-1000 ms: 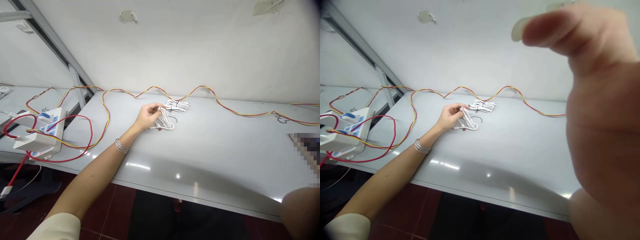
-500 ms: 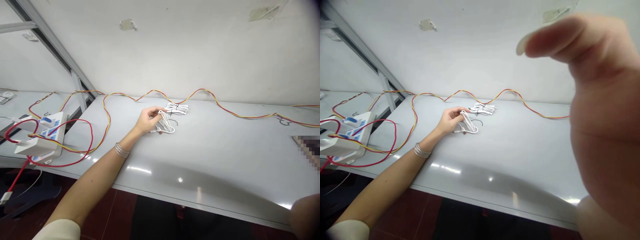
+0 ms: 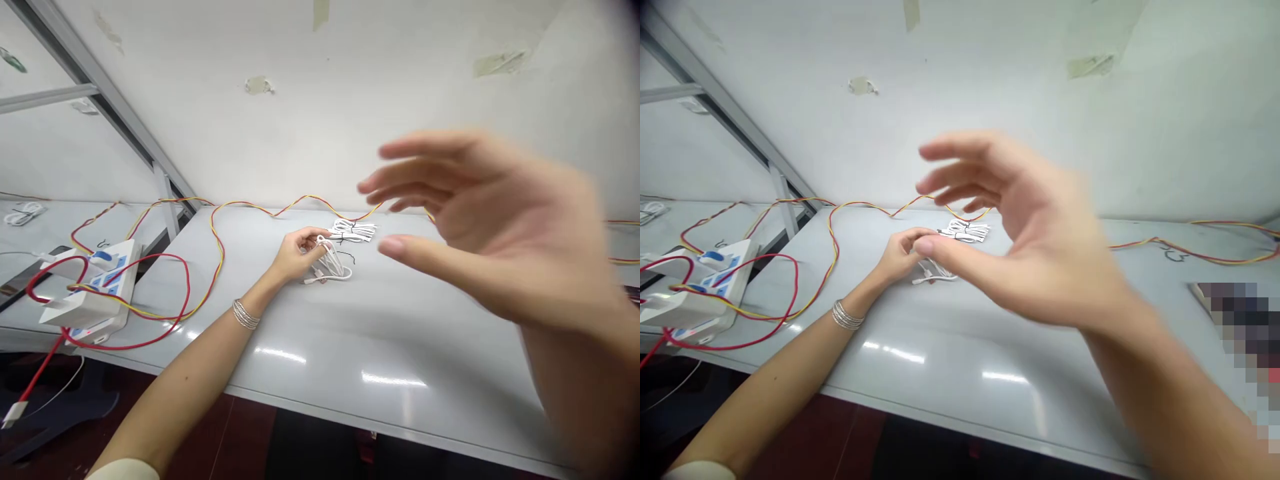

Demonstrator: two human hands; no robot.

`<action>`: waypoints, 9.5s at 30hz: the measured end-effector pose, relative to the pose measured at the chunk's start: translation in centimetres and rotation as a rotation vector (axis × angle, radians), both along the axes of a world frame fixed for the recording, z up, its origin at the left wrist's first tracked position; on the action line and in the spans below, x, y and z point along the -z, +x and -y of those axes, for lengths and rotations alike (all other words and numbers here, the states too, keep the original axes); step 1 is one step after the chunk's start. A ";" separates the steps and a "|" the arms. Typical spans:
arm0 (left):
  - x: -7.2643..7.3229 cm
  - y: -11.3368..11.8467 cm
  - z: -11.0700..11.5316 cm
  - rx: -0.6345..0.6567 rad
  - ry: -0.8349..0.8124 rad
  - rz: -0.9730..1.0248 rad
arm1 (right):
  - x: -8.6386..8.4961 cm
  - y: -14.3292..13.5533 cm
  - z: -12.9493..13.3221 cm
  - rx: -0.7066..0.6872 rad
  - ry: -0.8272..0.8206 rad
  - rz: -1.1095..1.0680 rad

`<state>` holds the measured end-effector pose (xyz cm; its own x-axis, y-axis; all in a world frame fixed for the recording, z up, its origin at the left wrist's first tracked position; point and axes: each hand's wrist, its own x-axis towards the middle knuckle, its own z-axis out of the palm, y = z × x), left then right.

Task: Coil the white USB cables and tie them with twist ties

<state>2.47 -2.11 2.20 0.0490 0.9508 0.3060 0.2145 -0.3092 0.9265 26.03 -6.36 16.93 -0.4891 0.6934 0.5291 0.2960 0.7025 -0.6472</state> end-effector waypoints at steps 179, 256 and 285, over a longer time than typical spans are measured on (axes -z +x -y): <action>0.3 -0.2 -0.3 -0.066 0.105 0.123 | 16.8 -6.1 -6.6 -0.108 -0.523 -0.142; 0.1 -0.9 -0.4 -0.029 0.052 0.204 | 16.8 -6.0 -5.9 0.029 -0.259 -0.321; -0.8 0.3 0.3 -0.109 0.003 0.118 | 16.6 -6.7 -4.8 -0.081 -0.025 -0.409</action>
<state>2.78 -2.38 2.98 -0.0907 0.9475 0.3067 0.1361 -0.2932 0.9463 19.36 -1.52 0.30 -0.2952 0.6764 0.6748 -0.0447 0.6957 -0.7169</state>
